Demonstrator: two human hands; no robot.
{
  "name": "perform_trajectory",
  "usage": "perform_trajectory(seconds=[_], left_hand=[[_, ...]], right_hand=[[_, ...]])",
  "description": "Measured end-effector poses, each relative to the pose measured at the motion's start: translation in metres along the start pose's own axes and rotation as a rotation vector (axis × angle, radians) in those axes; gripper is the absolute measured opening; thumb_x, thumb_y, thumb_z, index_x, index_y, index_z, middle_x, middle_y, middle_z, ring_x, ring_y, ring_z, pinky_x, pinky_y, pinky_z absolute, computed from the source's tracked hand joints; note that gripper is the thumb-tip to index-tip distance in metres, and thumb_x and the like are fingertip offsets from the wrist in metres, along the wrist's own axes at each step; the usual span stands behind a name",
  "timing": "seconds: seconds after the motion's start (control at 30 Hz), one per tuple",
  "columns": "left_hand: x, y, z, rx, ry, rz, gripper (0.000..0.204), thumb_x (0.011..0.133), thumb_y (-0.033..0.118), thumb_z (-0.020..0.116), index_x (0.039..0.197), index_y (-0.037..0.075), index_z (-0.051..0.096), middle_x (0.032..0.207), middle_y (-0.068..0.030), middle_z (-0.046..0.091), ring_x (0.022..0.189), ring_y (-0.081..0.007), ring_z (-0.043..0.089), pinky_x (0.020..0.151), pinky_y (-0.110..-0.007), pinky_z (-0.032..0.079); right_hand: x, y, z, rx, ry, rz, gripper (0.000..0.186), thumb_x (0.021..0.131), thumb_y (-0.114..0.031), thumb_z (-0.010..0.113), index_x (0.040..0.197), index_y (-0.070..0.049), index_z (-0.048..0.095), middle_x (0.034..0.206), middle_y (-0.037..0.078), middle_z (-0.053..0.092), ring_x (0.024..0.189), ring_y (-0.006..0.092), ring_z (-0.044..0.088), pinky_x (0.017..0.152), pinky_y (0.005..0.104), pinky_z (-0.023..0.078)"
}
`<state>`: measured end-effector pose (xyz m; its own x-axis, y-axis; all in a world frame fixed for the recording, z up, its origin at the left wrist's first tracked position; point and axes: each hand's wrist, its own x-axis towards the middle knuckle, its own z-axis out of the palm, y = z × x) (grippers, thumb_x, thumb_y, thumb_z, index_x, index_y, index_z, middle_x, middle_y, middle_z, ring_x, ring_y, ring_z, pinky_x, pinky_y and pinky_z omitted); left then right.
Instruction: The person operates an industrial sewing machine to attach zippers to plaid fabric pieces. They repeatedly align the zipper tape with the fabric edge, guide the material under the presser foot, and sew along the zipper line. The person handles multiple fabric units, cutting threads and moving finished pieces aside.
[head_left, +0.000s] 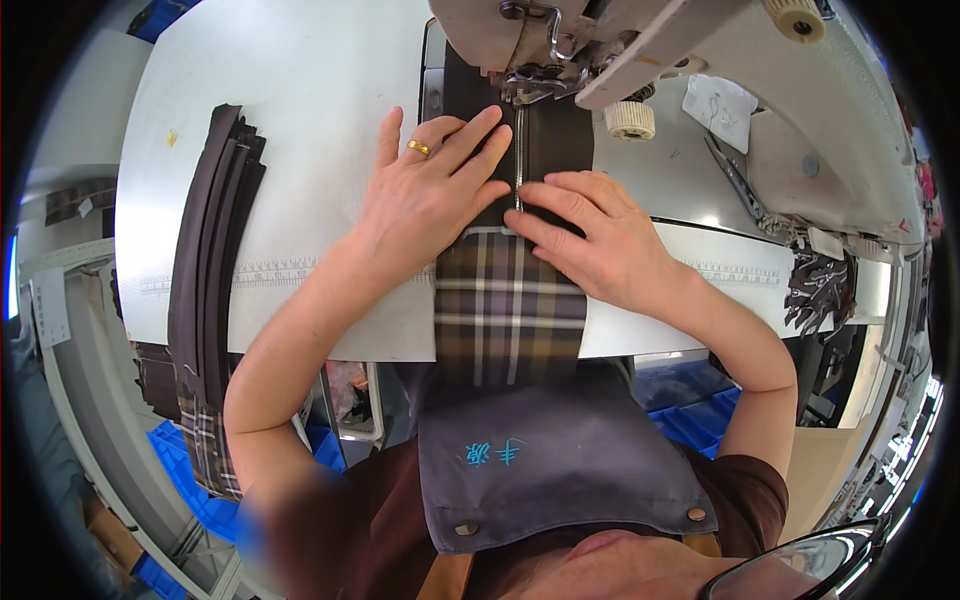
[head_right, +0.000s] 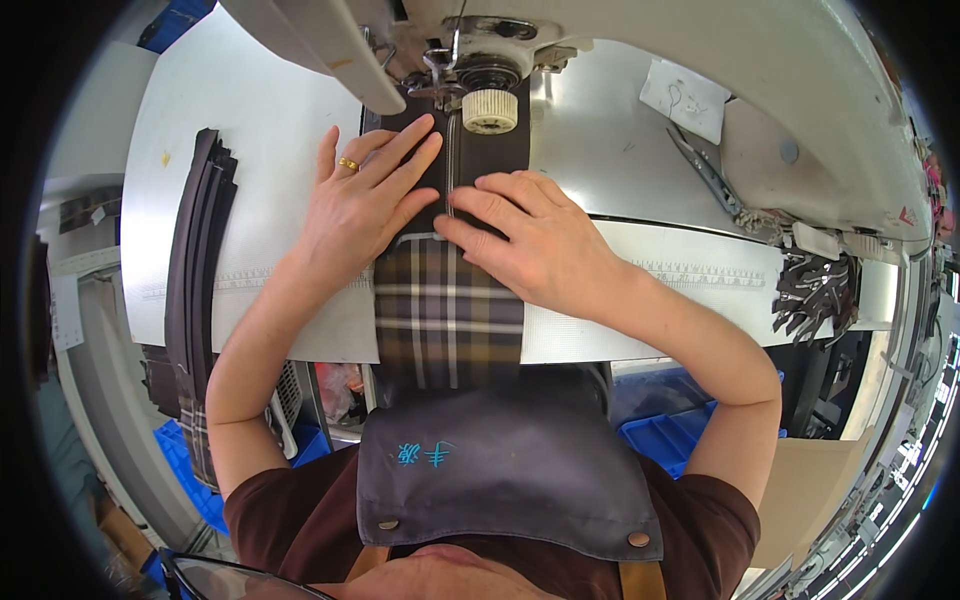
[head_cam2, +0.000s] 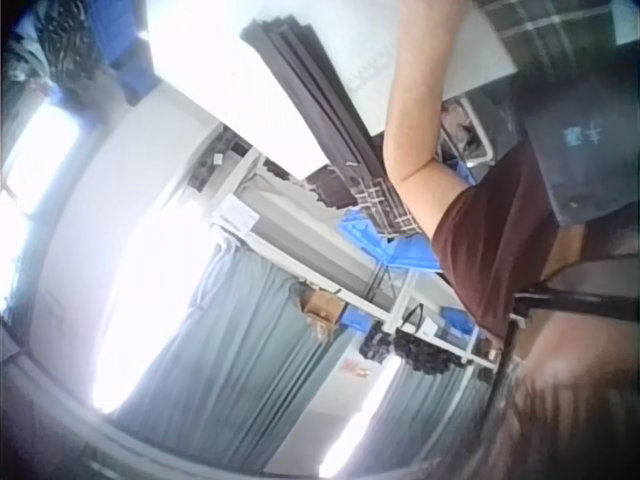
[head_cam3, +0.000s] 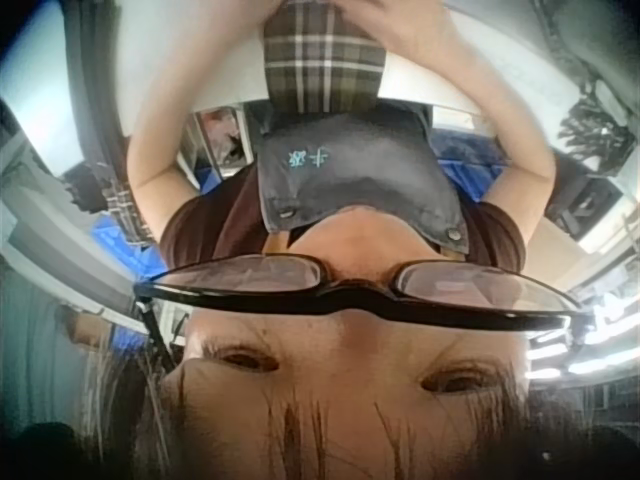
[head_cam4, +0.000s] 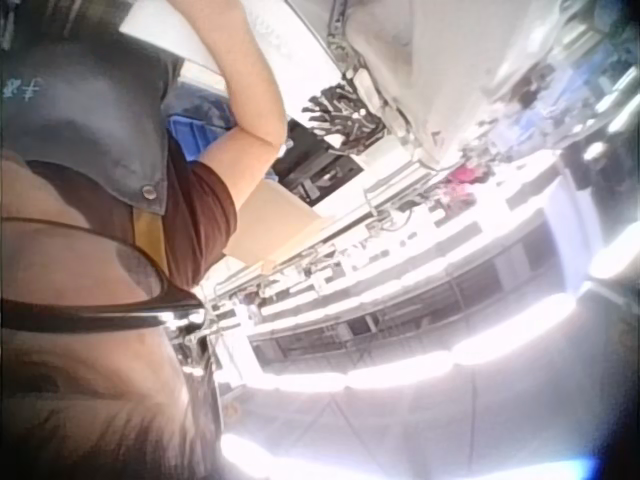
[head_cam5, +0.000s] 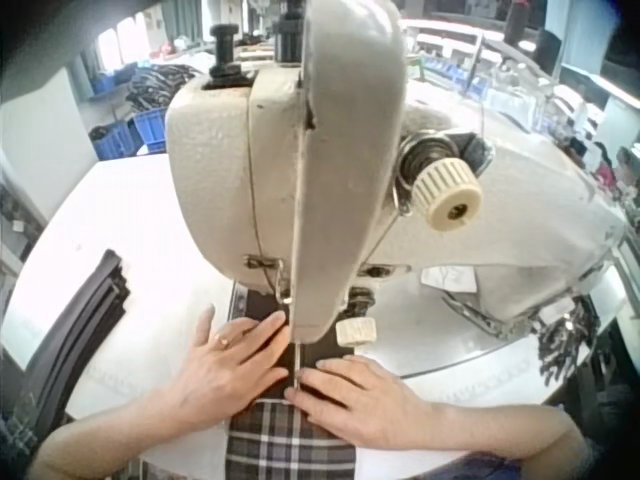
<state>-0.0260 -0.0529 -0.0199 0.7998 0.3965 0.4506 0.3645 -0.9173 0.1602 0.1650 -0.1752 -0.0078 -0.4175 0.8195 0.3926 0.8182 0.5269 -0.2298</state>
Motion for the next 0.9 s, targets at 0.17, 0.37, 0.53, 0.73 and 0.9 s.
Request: perform_trajectory(seconds=[0.17, 0.37, 0.53, 0.73, 0.9], left_hand=[[0.001, -0.003, 0.000, -0.034, 0.008, -0.004, 0.033, 0.082, 0.025, 0.069, 0.113, 0.012, 0.066, 0.125, 0.0031, 0.062, 0.107, -0.0177, 0.057, 0.104, -0.060, 0.028], [0.003, -0.007, -0.001, -0.063, 0.032, 0.028, 0.027, 0.082, 0.021, 0.069, 0.108, 0.011, 0.068, 0.118, 0.0032, 0.066, 0.102, -0.0180, 0.059, 0.105, -0.060, 0.028], [0.008, -0.008, 0.002, -0.038, 0.049, -0.007, 0.026, 0.083, 0.018, 0.068, 0.108, 0.010, 0.068, 0.118, 0.0029, 0.066, 0.102, -0.0187, 0.059, 0.104, -0.061, 0.028], [0.010, -0.010, 0.004, -0.060, 0.039, -0.026, 0.025, 0.085, 0.017, 0.066, 0.109, 0.010, 0.068, 0.120, 0.0045, 0.065, 0.104, -0.0198, 0.058, 0.103, -0.062, 0.029], [0.010, -0.012, 0.005, -0.128, 0.016, -0.083, 0.025, 0.086, 0.018, 0.066, 0.110, 0.012, 0.069, 0.120, 0.0054, 0.065, 0.105, -0.0186, 0.058, 0.105, -0.061, 0.025]], right_hand=[[0.009, 0.020, 0.002, -0.011, 0.026, -0.011, 0.045, 0.071, -0.013, 0.074, 0.115, -0.012, 0.065, 0.119, 0.005, 0.057, 0.109, 0.0262, 0.052, 0.091, 0.0377, 0.047], [0.015, 0.042, 0.011, -0.014, 0.002, 0.023, 0.045, 0.076, -0.011, 0.073, 0.120, -0.015, 0.063, 0.124, 0.005, 0.057, 0.115, 0.0286, 0.052, 0.090, 0.0382, 0.051], [0.029, 0.046, 0.006, -0.058, 0.114, 0.026, 0.033, 0.079, -0.015, 0.071, 0.111, -0.011, 0.066, 0.105, 0.007, 0.065, 0.090, 0.0271, 0.059, 0.080, 0.0358, 0.050], [0.026, 0.038, -0.020, 1.189, 0.158, 0.998, 0.020, 0.096, -0.016, 0.053, 0.108, -0.004, 0.063, 0.086, 0.006, 0.066, 0.061, 0.0090, 0.057, 0.054, 0.0229, 0.047], [0.039, 0.066, -0.024, 1.824, -0.005, 0.866, 0.019, 0.095, -0.017, 0.056, 0.101, 0.000, 0.060, 0.077, 0.005, 0.067, 0.054, 0.0059, 0.053, 0.051, 0.0191, 0.044]])
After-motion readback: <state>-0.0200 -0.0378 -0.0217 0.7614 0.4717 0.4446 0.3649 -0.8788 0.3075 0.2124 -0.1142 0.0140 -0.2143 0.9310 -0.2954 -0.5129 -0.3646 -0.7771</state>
